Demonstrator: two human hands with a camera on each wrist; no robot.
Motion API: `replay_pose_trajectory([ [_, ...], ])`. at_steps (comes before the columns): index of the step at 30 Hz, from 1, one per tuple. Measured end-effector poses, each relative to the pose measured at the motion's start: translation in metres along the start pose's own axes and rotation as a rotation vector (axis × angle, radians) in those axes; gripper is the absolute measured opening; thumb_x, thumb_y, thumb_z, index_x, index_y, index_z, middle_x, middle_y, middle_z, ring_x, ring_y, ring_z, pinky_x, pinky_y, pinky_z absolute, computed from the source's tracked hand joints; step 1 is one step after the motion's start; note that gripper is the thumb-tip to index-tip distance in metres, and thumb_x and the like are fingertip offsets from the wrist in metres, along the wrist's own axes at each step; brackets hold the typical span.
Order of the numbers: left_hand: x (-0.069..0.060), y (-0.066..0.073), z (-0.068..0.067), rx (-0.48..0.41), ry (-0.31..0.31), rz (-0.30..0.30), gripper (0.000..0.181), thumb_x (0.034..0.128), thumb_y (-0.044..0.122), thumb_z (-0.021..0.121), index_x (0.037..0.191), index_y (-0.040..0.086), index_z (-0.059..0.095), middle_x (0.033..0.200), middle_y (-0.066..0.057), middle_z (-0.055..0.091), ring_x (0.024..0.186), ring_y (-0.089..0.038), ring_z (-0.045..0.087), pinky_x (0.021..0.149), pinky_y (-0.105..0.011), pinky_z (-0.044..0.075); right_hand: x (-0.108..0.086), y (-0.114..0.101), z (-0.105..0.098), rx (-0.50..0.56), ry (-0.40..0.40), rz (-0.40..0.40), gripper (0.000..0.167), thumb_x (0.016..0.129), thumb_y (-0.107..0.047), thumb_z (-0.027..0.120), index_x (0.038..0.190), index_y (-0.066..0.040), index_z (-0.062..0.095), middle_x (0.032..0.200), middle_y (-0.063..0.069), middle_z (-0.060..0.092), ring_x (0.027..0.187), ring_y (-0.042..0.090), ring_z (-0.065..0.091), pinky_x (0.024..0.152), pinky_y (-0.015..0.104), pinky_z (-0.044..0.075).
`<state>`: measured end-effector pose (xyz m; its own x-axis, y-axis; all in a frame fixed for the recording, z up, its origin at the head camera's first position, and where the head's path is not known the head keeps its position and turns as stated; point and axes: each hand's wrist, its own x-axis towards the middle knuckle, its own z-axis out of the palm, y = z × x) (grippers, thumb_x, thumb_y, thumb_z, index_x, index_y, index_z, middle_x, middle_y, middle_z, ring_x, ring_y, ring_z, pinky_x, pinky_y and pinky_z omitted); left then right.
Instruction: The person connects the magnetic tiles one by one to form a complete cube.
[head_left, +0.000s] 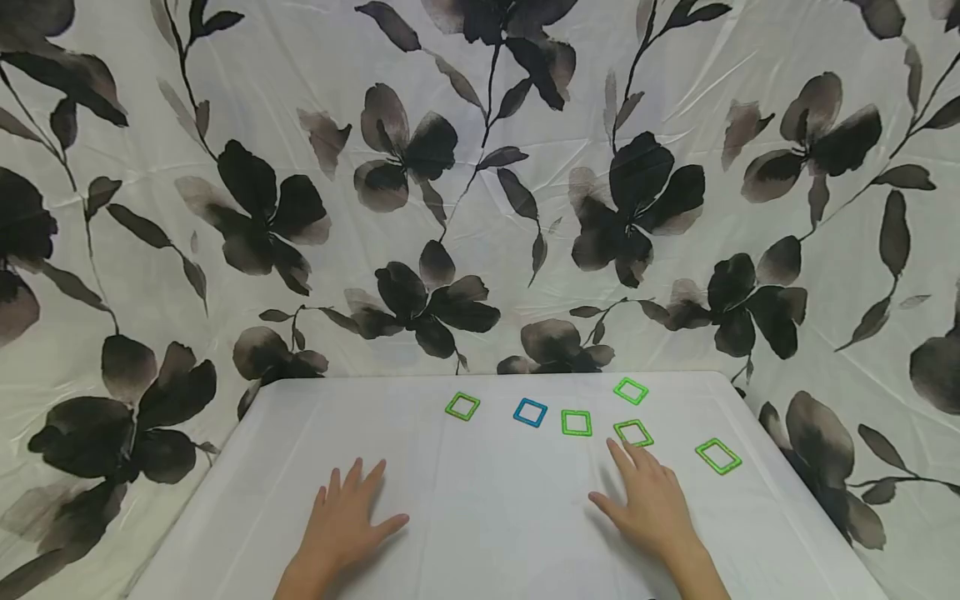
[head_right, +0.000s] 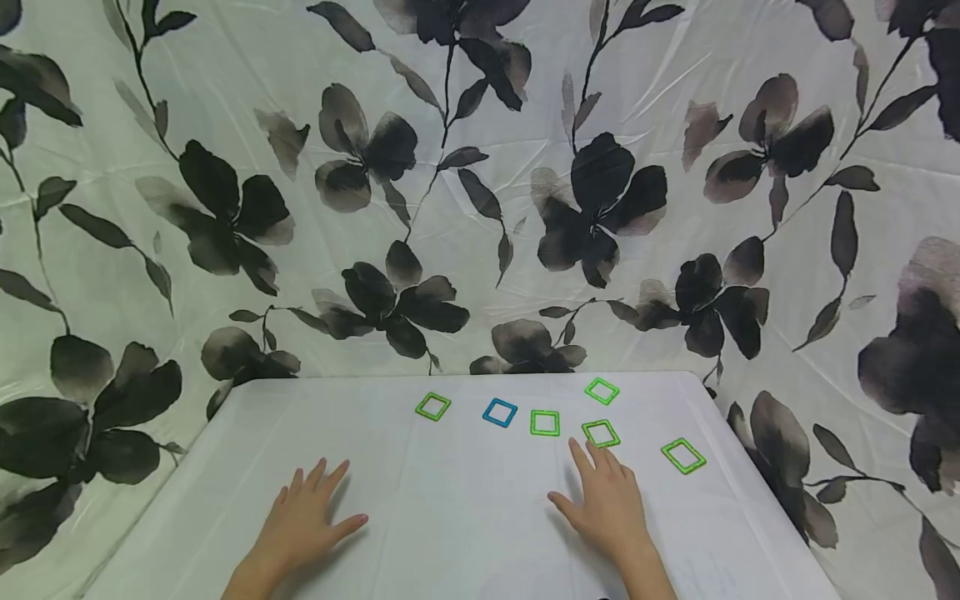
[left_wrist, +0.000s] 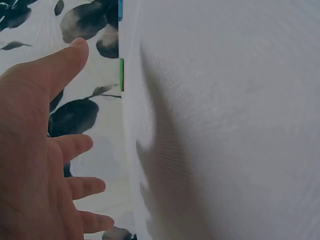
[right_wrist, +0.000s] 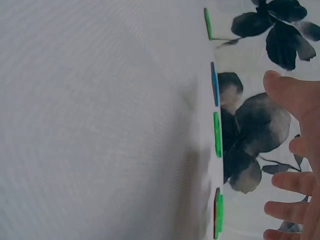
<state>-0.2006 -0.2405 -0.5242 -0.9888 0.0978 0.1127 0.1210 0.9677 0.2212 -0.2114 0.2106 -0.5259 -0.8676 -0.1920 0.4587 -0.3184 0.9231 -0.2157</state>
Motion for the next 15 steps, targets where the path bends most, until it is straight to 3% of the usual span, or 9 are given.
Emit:
replay_pose_trajectory([
  [3,-0.001,-0.001,0.0,-0.03,-0.02,0.006,0.09,0.0791,0.073,0.059,0.144,0.011,0.047,0.145,-0.029,0.038,0.129,-0.062,0.026,0.1,-0.073,0.021,0.0,-0.001,0.0,0.016,0.015,-0.009,0.082,0.074,-0.05,0.079,0.139,-0.008,0.052,0.131,0.019,0.056,0.118,0.037,0.052,0.086,0.057,0.044],
  [7,0.0,0.0,0.001,-0.04,-0.004,0.028,0.083,0.0813,0.068,0.061,0.141,0.011,0.051,0.142,-0.027,0.043,0.128,-0.059,0.031,0.099,-0.071,0.027,0.001,-0.001,0.0,0.028,0.029,-0.016,0.07,0.076,-0.043,0.08,0.131,-0.006,0.058,0.123,0.017,0.061,0.111,0.036,0.057,0.083,0.055,0.046],
  [15,0.014,0.007,-0.003,-0.041,0.037,0.065,0.066,0.085,0.052,0.069,0.135,0.011,0.056,0.135,-0.019,0.051,0.121,-0.042,0.048,0.092,-0.061,0.041,0.006,-0.004,0.001,0.043,0.047,0.004,0.041,0.078,-0.029,0.081,0.112,-0.008,0.07,0.106,0.009,0.067,0.093,0.032,0.065,0.076,0.049,0.051],
])
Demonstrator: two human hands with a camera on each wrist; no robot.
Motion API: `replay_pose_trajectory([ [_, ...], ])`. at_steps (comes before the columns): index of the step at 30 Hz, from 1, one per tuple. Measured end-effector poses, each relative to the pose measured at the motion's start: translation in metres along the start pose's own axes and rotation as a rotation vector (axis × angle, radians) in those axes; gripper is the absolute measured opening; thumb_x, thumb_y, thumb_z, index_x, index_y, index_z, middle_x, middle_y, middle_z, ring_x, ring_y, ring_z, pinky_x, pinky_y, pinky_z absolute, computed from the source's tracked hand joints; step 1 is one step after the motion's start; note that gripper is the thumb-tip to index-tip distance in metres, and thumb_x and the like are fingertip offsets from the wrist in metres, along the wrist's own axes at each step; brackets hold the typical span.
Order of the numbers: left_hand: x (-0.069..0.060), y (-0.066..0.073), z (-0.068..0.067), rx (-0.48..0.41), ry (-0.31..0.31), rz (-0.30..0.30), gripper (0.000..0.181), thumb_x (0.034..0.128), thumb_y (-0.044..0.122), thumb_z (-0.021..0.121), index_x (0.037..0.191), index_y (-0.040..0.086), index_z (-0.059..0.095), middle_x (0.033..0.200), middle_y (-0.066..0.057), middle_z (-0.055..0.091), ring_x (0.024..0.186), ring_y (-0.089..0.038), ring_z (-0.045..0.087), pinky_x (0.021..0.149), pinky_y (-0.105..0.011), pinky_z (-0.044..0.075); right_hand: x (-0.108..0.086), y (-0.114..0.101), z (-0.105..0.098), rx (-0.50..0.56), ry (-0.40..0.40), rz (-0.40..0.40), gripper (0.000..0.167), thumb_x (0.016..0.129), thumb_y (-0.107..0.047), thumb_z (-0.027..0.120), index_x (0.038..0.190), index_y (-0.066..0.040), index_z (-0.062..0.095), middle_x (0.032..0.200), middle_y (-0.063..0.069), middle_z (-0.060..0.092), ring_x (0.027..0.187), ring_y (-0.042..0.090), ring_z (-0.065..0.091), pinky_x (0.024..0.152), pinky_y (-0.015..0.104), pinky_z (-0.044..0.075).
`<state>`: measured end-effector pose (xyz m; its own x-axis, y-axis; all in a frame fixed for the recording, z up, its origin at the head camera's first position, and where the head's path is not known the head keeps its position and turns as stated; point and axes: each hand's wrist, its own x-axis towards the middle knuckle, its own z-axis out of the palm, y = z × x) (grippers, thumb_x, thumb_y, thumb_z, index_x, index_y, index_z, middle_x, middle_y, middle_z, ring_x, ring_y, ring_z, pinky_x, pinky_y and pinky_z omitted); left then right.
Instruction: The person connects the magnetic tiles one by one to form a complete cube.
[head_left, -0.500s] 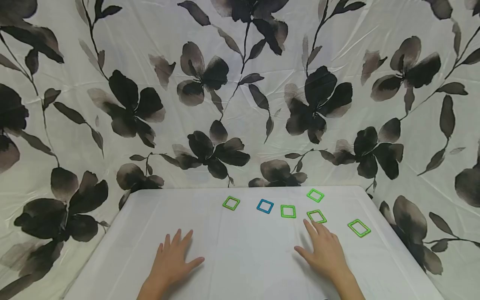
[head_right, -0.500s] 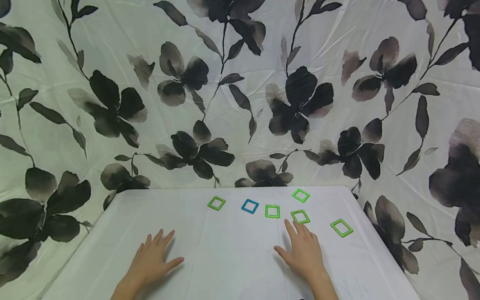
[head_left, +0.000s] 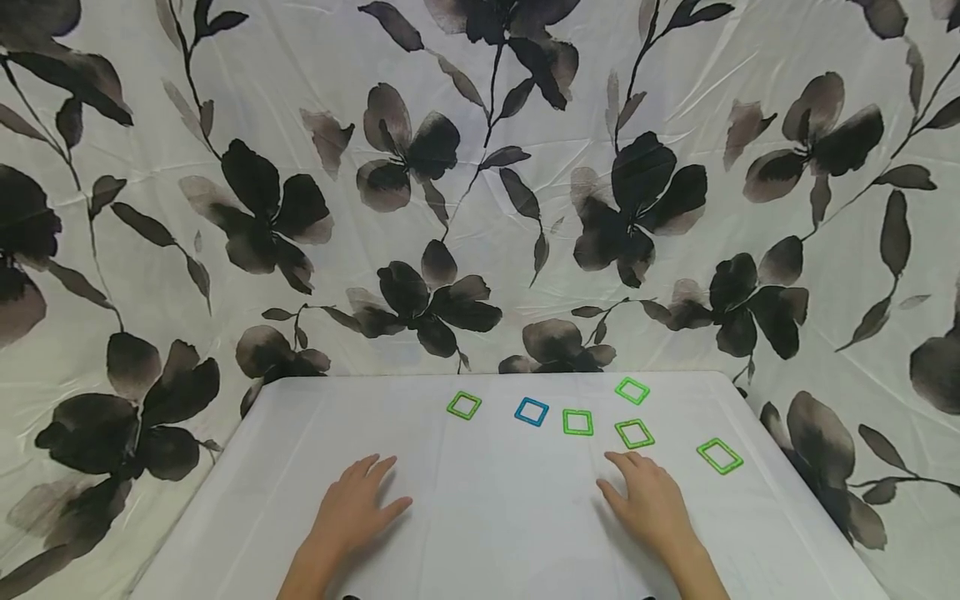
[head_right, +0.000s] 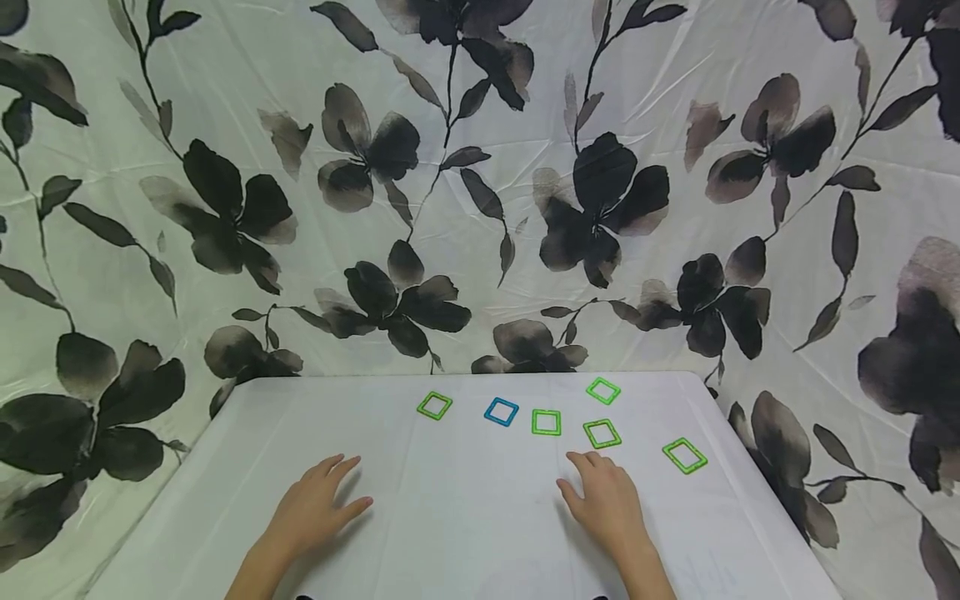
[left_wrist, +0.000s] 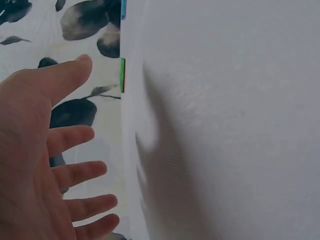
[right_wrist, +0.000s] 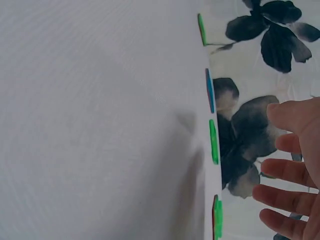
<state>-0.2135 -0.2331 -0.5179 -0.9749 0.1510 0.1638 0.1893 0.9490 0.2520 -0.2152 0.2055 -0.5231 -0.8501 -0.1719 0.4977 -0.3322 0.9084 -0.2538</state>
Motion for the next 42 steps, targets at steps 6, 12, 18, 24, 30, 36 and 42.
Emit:
replay_pose_trajectory([
  [6,0.012,-0.001,0.003,-0.013,0.001,-0.001,0.051,0.0855,0.045,0.071,0.125,0.013,0.064,0.125,-0.011,0.06,0.109,-0.035,0.058,0.088,-0.054,0.046,0.002,-0.004,-0.001,0.051,0.004,-0.004,0.033,0.078,-0.024,0.081,0.106,-0.01,0.071,0.101,0.005,0.069,0.092,0.028,0.066,0.075,0.046,0.052],
  [12,0.021,-0.002,0.004,-0.037,-0.015,-0.008,0.044,0.0843,0.04,0.073,0.118,0.013,0.068,0.12,-0.01,0.063,0.108,-0.034,0.06,0.088,-0.053,0.047,0.005,-0.014,-0.003,0.111,-0.084,0.044,0.031,0.08,-0.023,0.08,0.107,-0.011,0.071,0.102,0.0,0.069,0.097,0.021,0.065,0.082,0.042,0.052],
  [18,0.023,-0.002,0.0,-0.073,-0.063,-0.022,0.042,0.0843,0.037,0.074,0.119,0.014,0.067,0.121,-0.01,0.064,0.114,-0.033,0.058,0.093,-0.053,0.045,0.01,-0.021,-0.001,0.136,-0.193,0.047,0.029,0.081,-0.026,0.079,0.107,-0.013,0.071,0.102,-0.004,0.068,0.097,0.018,0.065,0.083,0.039,0.052],
  [24,0.039,-0.002,-0.006,-0.21,-0.076,-0.029,0.044,0.0856,0.034,0.074,0.124,0.015,0.065,0.121,-0.006,0.064,0.113,-0.03,0.058,0.092,-0.052,0.046,0.024,-0.02,-0.005,0.141,-0.214,0.006,0.029,0.083,-0.026,0.078,0.107,-0.012,0.072,0.101,-0.002,0.069,0.091,0.017,0.065,0.077,0.038,0.052],
  [30,0.055,-0.001,-0.008,-0.271,-0.093,-0.034,0.045,0.0855,0.032,0.075,0.126,0.014,0.064,0.116,-0.005,0.066,0.109,-0.029,0.059,0.087,-0.052,0.048,0.031,-0.021,-0.007,0.151,-0.234,0.015,0.027,0.083,-0.024,0.077,0.107,-0.011,0.072,0.098,-0.001,0.069,0.085,0.016,0.064,0.071,0.037,0.052],
  [36,0.068,-0.005,-0.003,-0.332,-0.12,-0.049,0.046,0.0853,0.029,0.076,0.127,0.014,0.063,0.114,-0.005,0.066,0.109,-0.029,0.059,0.087,-0.051,0.048,0.034,-0.021,-0.002,0.176,-0.27,0.031,0.027,0.084,-0.025,0.076,0.108,-0.012,0.071,0.098,-0.001,0.07,0.086,0.016,0.065,0.072,0.036,0.052],
  [42,0.088,-0.007,-0.001,-0.385,-0.14,-0.043,0.046,0.0848,0.027,0.077,0.127,0.014,0.063,0.114,-0.004,0.066,0.108,-0.027,0.059,0.09,-0.049,0.048,0.04,-0.022,-0.002,0.206,-0.274,0.034,0.026,0.084,-0.024,0.077,0.107,-0.012,0.071,0.097,-0.002,0.069,0.085,0.018,0.065,0.071,0.036,0.052],
])
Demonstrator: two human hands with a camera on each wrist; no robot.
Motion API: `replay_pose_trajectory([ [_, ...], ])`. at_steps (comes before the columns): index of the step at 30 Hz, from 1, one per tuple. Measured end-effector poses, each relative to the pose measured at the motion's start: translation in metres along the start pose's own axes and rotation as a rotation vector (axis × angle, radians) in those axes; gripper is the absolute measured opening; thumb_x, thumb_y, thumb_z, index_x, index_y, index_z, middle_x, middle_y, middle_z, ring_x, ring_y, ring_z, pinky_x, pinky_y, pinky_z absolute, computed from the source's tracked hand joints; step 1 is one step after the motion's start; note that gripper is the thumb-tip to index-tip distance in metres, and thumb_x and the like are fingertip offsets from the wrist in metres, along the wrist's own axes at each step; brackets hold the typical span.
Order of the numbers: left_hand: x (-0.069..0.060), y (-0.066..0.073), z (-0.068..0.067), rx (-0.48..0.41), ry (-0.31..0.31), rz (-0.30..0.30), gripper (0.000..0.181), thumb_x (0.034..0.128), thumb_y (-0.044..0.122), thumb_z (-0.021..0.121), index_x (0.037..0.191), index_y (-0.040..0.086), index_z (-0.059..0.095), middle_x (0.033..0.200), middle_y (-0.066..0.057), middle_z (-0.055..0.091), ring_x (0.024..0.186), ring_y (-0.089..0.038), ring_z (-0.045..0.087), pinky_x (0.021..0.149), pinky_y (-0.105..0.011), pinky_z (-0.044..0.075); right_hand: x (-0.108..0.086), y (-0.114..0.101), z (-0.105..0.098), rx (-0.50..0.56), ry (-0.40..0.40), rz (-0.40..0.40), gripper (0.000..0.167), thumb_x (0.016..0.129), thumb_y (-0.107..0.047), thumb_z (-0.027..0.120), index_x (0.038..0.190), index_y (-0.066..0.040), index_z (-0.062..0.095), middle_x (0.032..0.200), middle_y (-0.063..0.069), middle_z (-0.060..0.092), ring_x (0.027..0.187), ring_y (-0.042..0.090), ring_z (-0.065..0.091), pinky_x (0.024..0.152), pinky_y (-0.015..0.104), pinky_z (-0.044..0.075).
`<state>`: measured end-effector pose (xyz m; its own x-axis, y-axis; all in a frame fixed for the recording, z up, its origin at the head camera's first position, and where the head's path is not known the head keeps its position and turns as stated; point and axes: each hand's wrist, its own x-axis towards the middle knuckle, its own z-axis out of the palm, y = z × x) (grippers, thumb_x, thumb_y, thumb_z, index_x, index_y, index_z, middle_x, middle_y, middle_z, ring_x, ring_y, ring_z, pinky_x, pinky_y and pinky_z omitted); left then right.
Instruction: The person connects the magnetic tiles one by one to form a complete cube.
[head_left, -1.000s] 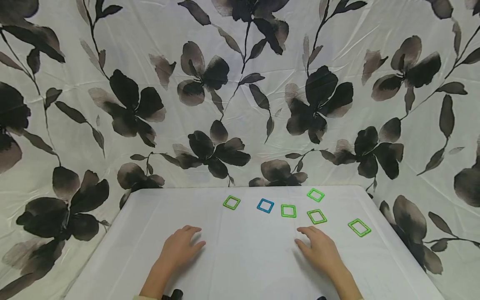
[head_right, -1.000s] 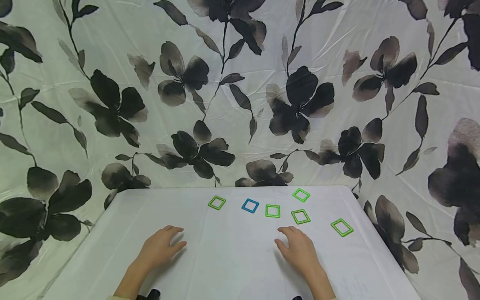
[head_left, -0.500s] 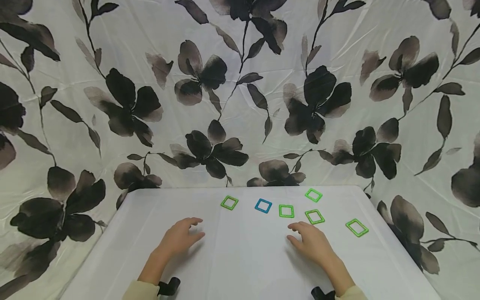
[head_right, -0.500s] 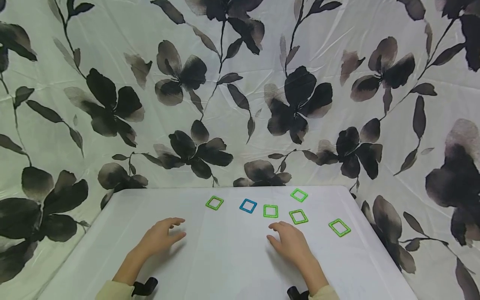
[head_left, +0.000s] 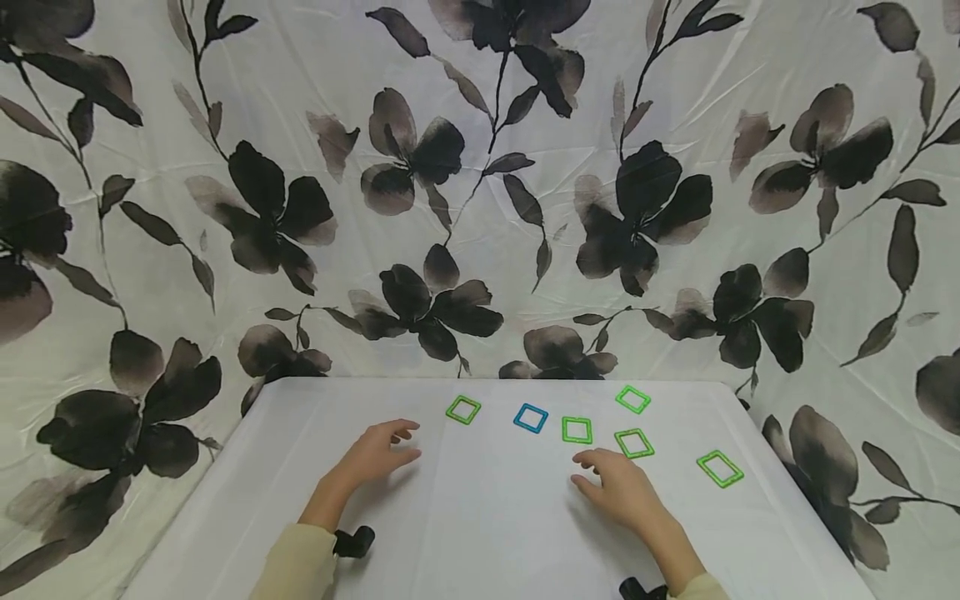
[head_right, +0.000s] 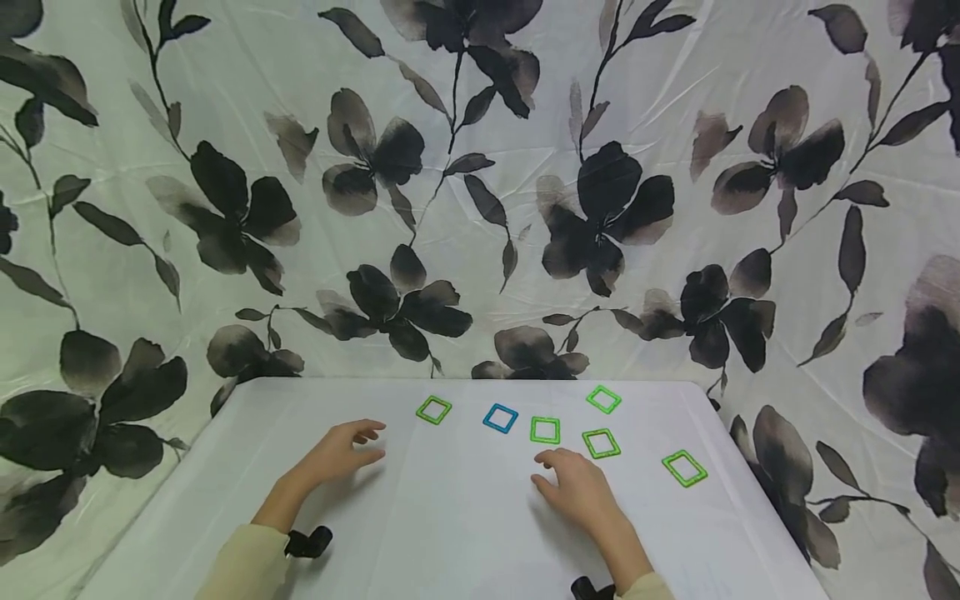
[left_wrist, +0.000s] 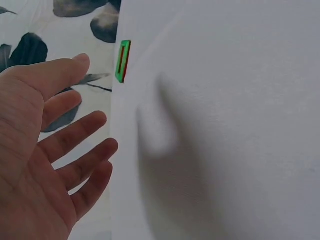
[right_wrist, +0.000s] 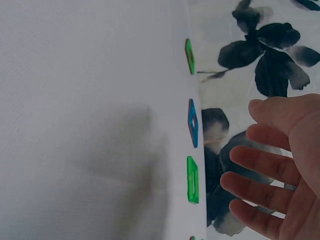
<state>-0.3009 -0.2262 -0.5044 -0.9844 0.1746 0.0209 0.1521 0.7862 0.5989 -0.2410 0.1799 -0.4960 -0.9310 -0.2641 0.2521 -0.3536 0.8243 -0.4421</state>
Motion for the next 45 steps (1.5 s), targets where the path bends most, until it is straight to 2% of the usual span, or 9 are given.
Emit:
replay_pose_trajectory([
  [5,0.019,0.004,0.001,-0.046,0.0,0.019,0.043,0.0843,0.022,0.077,0.123,0.011,0.065,0.117,-0.007,0.064,0.108,-0.029,0.059,0.09,-0.047,0.048,0.001,0.0,-0.002,0.014,-0.015,0.012,0.027,0.085,-0.024,0.075,0.109,-0.012,0.071,0.099,0.0,0.07,0.087,0.019,0.065,0.072,0.036,0.052],
  [11,0.038,0.001,0.012,-0.136,-0.003,-0.017,0.039,0.0842,0.023,0.078,0.12,0.012,0.066,0.128,-0.009,0.056,0.114,-0.03,0.056,0.09,-0.047,0.049,-0.001,0.001,-0.006,-0.012,-0.007,0.014,0.025,0.084,-0.023,0.077,0.106,-0.013,0.072,0.095,-0.003,0.069,0.084,0.017,0.064,0.07,0.035,0.052],
  [13,0.046,-0.002,0.015,-0.16,-0.013,-0.01,0.039,0.085,0.022,0.077,0.12,0.011,0.066,0.127,-0.008,0.058,0.113,-0.03,0.057,0.09,-0.047,0.049,-0.002,0.0,-0.006,-0.015,-0.014,0.02,0.025,0.083,-0.023,0.077,0.106,-0.013,0.072,0.094,-0.005,0.069,0.084,0.016,0.064,0.07,0.034,0.051],
  [19,0.07,-0.01,0.013,-0.182,0.023,0.038,0.036,0.0859,0.02,0.075,0.119,0.008,0.067,0.117,-0.008,0.064,0.105,-0.028,0.061,0.089,-0.045,0.05,0.005,-0.004,-0.001,0.025,-0.033,-0.028,0.026,0.086,-0.024,0.075,0.108,-0.011,0.071,0.1,-0.001,0.07,0.086,0.017,0.064,0.071,0.035,0.051],
  [24,0.079,-0.012,0.017,-0.195,-0.016,0.027,0.037,0.0864,0.02,0.075,0.121,0.008,0.066,0.116,-0.008,0.064,0.102,-0.026,0.062,0.086,-0.042,0.051,0.003,-0.004,0.003,0.017,-0.075,-0.022,0.026,0.086,-0.025,0.074,0.109,-0.012,0.071,0.099,-0.003,0.07,0.084,0.014,0.063,0.068,0.033,0.051],
  [30,0.086,-0.011,0.022,-0.199,0.007,0.039,0.036,0.0856,0.016,0.075,0.119,0.005,0.066,0.11,-0.008,0.066,0.099,-0.026,0.063,0.085,-0.042,0.051,0.004,-0.005,0.003,0.018,-0.07,-0.053,0.025,0.087,-0.025,0.073,0.109,-0.012,0.07,0.103,0.0,0.07,0.084,0.016,0.064,0.069,0.034,0.051],
  [36,0.099,-0.017,0.026,-0.211,-0.004,0.009,0.038,0.0815,0.014,0.079,0.117,0.006,0.067,0.098,-0.003,0.066,0.09,-0.02,0.062,0.075,-0.037,0.052,0.004,-0.008,0.006,0.049,-0.108,-0.059,0.026,0.089,-0.026,0.072,0.11,-0.011,0.07,0.104,0.001,0.069,0.085,0.014,0.063,0.07,0.033,0.052],
  [40,0.107,-0.021,0.032,-0.224,-0.02,0.036,0.043,0.077,0.015,0.084,0.116,0.006,0.068,0.091,-0.002,0.065,0.081,-0.016,0.059,0.073,-0.034,0.05,-0.001,-0.004,0.011,0.065,-0.124,-0.055,0.024,0.089,-0.026,0.071,0.109,-0.012,0.07,0.103,0.0,0.069,0.083,0.012,0.062,0.069,0.033,0.051],
  [45,0.113,-0.017,0.035,-0.235,-0.027,0.045,0.052,0.0714,0.018,0.088,0.117,0.006,0.067,0.086,-0.002,0.062,0.077,-0.017,0.055,0.07,-0.032,0.046,-0.002,0.0,0.012,0.094,-0.125,-0.064,0.024,0.09,-0.026,0.07,0.109,-0.012,0.07,0.103,-0.001,0.069,0.083,0.011,0.062,0.069,0.032,0.051],
])
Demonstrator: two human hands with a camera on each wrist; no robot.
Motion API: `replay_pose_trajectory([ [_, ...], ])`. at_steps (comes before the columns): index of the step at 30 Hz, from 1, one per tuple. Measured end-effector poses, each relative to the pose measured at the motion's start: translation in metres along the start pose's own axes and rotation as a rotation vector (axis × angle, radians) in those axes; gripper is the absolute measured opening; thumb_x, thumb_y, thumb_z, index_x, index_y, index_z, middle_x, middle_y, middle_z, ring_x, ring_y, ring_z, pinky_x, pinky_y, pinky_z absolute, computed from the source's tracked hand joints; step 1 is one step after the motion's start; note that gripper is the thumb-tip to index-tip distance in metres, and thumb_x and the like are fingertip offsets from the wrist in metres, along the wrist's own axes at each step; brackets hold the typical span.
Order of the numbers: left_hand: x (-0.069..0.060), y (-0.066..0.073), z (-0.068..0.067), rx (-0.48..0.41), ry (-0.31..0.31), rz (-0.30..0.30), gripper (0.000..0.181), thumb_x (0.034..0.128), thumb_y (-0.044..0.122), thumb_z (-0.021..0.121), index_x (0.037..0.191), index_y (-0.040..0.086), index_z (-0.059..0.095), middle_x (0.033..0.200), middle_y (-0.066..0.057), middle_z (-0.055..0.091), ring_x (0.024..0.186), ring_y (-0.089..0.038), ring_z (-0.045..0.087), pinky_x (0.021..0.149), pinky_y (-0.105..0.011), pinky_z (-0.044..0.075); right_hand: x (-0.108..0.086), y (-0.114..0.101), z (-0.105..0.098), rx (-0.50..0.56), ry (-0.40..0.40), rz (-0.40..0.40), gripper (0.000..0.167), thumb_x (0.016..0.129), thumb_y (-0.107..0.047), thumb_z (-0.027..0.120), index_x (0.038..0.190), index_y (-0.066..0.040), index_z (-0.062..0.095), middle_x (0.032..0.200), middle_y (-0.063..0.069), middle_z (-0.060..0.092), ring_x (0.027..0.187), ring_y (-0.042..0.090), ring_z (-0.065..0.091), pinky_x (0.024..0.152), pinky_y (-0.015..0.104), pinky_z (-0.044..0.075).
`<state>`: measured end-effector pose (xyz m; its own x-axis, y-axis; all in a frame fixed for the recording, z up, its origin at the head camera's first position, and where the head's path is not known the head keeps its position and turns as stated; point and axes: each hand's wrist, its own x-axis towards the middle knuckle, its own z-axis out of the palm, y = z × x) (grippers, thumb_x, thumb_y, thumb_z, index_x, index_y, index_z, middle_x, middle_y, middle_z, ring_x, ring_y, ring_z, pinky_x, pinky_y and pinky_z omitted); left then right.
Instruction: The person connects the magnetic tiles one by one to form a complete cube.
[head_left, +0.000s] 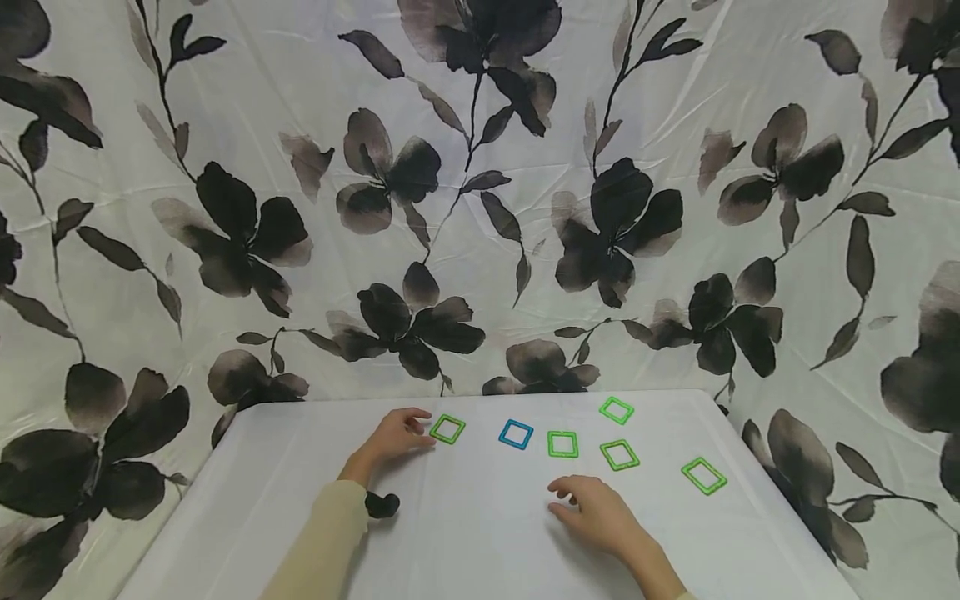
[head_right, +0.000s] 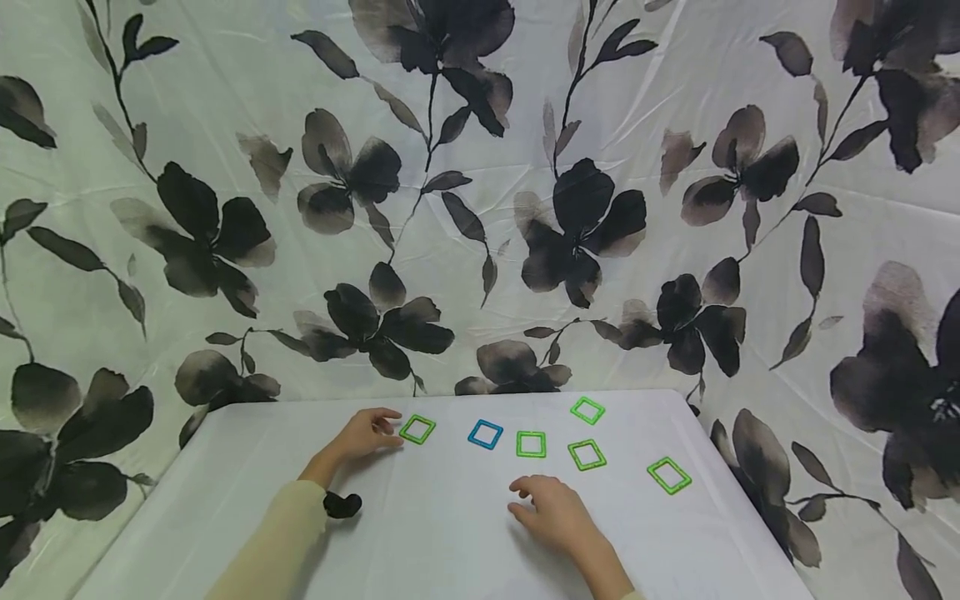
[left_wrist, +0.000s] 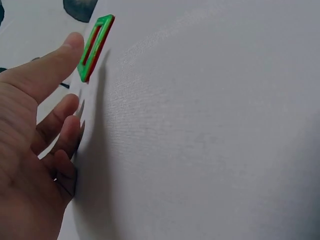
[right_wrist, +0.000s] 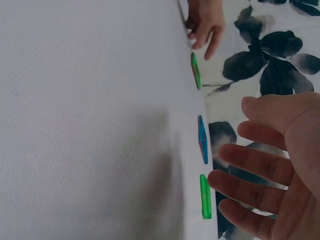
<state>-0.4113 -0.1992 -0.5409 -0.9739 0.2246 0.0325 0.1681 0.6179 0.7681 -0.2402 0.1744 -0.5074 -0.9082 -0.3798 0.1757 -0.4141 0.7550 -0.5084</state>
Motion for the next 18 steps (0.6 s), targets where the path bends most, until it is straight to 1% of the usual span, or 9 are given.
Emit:
replay_pose_trajectory([
  [3,0.002,0.001,-0.001,0.012,-0.015,-0.005,0.056,0.0696,0.019,0.089,0.119,0.006,0.066,0.085,-0.004,0.061,0.077,-0.018,0.054,0.07,-0.033,0.045,0.002,0.001,0.001,0.025,-0.019,-0.001,0.025,0.09,-0.027,0.07,0.11,-0.012,0.07,0.104,-0.002,0.069,0.084,0.011,0.062,0.07,0.032,0.051],
  [7,0.007,0.003,-0.001,0.031,-0.059,0.007,0.06,0.0702,0.019,0.089,0.123,0.005,0.064,0.087,-0.005,0.06,0.078,-0.019,0.054,0.071,-0.033,0.045,0.003,0.002,0.0,0.035,-0.048,-0.006,0.025,0.091,-0.027,0.069,0.11,-0.011,0.07,0.104,-0.001,0.069,0.085,0.011,0.062,0.071,0.032,0.052],
  [11,0.012,0.004,-0.004,0.062,-0.086,-0.015,0.064,0.0687,0.016,0.09,0.126,0.007,0.063,0.086,-0.004,0.06,0.078,-0.019,0.053,0.072,-0.033,0.045,0.006,0.001,0.001,0.041,-0.056,-0.035,0.026,0.091,-0.028,0.068,0.111,-0.011,0.069,0.103,-0.001,0.069,0.085,0.011,0.062,0.072,0.032,0.052],
  [13,0.015,0.006,-0.004,0.079,-0.106,-0.018,0.066,0.068,0.016,0.09,0.127,0.008,0.062,0.086,-0.004,0.059,0.078,-0.019,0.052,0.072,-0.033,0.044,0.008,0.0,0.002,0.048,-0.063,-0.039,0.026,0.092,-0.029,0.067,0.111,-0.011,0.069,0.101,-0.001,0.069,0.084,0.01,0.061,0.072,0.032,0.052],
  [18,0.021,0.011,-0.002,0.083,-0.177,-0.035,0.071,0.0667,0.017,0.091,0.13,0.011,0.061,0.085,-0.004,0.057,0.078,-0.019,0.051,0.071,-0.032,0.042,0.01,0.001,0.002,0.048,-0.083,-0.035,0.024,0.091,-0.028,0.068,0.11,-0.012,0.07,0.098,-0.003,0.068,0.081,0.006,0.059,0.07,0.031,0.051],
])
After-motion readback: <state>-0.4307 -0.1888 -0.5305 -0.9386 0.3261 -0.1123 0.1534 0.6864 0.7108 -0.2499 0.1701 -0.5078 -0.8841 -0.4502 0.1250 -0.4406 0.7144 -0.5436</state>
